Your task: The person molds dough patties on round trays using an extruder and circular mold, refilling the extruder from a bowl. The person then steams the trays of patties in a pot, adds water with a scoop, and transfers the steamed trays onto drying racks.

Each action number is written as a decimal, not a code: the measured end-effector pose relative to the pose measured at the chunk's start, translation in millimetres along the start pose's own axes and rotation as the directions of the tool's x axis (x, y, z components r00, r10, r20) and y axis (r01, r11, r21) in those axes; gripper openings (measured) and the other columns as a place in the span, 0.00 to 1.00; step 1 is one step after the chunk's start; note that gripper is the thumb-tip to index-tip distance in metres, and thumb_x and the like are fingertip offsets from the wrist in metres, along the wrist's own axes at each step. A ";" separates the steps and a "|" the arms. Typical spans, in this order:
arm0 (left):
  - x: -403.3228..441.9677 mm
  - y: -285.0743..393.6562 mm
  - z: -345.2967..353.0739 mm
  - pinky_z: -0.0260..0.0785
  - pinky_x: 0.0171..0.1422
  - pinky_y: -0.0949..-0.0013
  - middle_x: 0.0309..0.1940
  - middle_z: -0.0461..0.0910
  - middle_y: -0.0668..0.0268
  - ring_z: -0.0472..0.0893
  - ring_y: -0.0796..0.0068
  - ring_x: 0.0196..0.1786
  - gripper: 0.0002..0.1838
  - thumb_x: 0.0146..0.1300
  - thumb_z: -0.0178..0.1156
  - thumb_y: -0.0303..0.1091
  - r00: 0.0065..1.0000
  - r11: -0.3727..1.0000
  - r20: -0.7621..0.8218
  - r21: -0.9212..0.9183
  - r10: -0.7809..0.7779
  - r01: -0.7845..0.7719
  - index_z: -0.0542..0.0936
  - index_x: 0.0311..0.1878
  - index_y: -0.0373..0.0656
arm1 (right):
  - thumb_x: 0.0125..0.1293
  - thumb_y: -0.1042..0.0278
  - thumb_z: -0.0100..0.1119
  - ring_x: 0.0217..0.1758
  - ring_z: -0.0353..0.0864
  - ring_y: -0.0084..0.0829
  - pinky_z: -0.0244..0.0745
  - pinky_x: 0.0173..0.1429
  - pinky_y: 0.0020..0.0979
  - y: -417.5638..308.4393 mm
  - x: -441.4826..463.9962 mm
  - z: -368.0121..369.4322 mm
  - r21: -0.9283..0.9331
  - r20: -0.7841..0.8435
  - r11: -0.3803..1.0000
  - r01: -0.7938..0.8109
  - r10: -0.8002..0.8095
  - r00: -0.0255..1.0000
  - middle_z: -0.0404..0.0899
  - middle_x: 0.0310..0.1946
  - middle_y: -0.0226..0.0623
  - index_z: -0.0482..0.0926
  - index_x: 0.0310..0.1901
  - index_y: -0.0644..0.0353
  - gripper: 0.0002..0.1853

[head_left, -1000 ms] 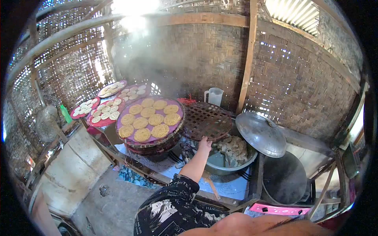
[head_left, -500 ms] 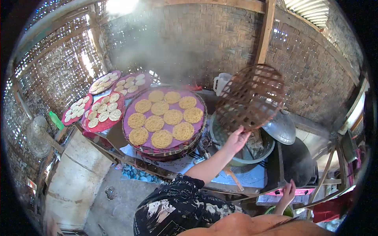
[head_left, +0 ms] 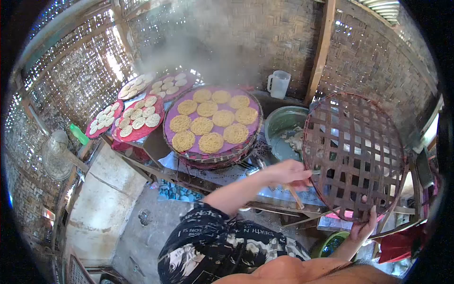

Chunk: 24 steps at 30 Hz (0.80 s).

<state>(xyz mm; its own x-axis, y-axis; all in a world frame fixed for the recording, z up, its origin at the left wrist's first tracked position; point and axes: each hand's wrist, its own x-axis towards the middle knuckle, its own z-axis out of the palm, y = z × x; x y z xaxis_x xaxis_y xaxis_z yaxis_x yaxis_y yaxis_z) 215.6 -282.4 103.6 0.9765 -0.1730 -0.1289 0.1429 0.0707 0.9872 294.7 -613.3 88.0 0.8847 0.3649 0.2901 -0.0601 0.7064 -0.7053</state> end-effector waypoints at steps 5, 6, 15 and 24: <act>-43.2 43.9 -81.8 0.69 0.41 0.63 0.30 0.79 0.59 0.78 0.61 0.36 0.14 0.48 0.61 0.48 0.595 0.474 -0.523 0.843 0.611 0.255 0.82 0.33 0.51 | 0.65 0.63 0.44 0.50 0.73 0.37 0.69 0.54 0.42 -16.6 -18.6 -7.2 0.137 -0.195 0.989 0.061 -0.034 0.980 0.73 0.47 0.46 0.66 0.53 0.65 0.19; -44.6 42.5 -100.4 0.67 0.46 0.59 0.38 0.77 0.59 0.74 0.59 0.45 0.16 0.46 0.62 0.48 0.552 0.223 -0.442 0.880 0.707 0.419 0.82 0.34 0.48 | 0.65 0.63 0.45 0.50 0.73 0.37 0.70 0.53 0.41 -12.2 -20.3 -20.7 0.130 -0.235 0.990 0.051 -0.019 0.972 0.73 0.46 0.46 0.66 0.53 0.65 0.19; -11.1 18.9 -134.1 0.62 0.51 0.54 0.43 0.74 0.64 0.68 0.63 0.53 0.19 0.45 0.61 0.43 0.745 -0.183 -0.458 0.780 0.485 0.598 0.78 0.39 0.40 | 0.62 0.65 0.48 0.44 0.75 0.34 0.72 0.49 0.36 -6.0 -51.4 18.5 0.087 -0.291 0.996 -0.012 0.037 0.956 0.75 0.41 0.42 0.68 0.50 0.66 0.17; -8.6 47.6 -181.6 0.63 0.51 0.58 0.44 0.75 0.61 0.71 0.63 0.51 0.19 0.46 0.59 0.42 0.800 -0.260 -0.425 0.789 0.424 0.557 0.78 0.43 0.48 | 0.60 0.66 0.51 0.40 0.77 0.33 0.74 0.43 0.32 31.0 -48.6 71.8 -0.054 -0.311 0.994 -0.092 0.071 0.948 0.76 0.40 0.41 0.69 0.49 0.67 0.18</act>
<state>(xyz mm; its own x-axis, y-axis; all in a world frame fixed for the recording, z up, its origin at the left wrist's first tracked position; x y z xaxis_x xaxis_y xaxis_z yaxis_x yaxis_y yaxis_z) 243.4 -99.2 134.7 0.9101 0.3096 0.2753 0.3795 -0.8896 -0.2541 216.7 -565.6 98.5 0.9781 0.2070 0.0233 -0.1164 0.6361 -0.7628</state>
